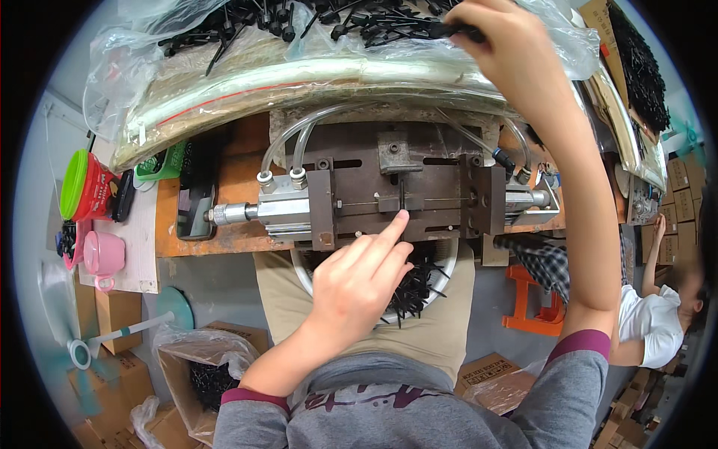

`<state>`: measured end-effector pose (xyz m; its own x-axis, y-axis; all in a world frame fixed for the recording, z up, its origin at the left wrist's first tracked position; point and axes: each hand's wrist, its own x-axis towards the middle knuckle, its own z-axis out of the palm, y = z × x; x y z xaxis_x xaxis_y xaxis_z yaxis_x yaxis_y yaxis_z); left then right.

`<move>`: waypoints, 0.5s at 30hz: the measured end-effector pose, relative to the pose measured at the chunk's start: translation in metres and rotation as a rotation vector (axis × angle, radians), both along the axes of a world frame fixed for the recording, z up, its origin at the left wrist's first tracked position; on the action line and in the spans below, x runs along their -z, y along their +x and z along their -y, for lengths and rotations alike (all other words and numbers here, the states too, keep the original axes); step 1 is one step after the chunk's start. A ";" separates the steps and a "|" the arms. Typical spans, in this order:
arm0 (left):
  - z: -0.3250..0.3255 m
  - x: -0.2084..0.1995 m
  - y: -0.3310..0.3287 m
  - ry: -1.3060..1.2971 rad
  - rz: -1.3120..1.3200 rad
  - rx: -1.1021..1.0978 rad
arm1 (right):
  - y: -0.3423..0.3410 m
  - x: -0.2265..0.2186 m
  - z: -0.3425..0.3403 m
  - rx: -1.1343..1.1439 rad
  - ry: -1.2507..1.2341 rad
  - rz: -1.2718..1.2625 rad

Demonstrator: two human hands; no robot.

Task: The recorder is using a specialized workshop jig to assemble small black plastic components.

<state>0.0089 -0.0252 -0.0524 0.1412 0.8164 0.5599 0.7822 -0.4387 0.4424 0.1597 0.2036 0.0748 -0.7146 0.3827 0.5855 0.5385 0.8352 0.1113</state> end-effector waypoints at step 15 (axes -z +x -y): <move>-0.007 0.006 0.003 0.011 -0.128 -0.023 | 0.009 0.016 0.013 0.007 -0.521 -0.585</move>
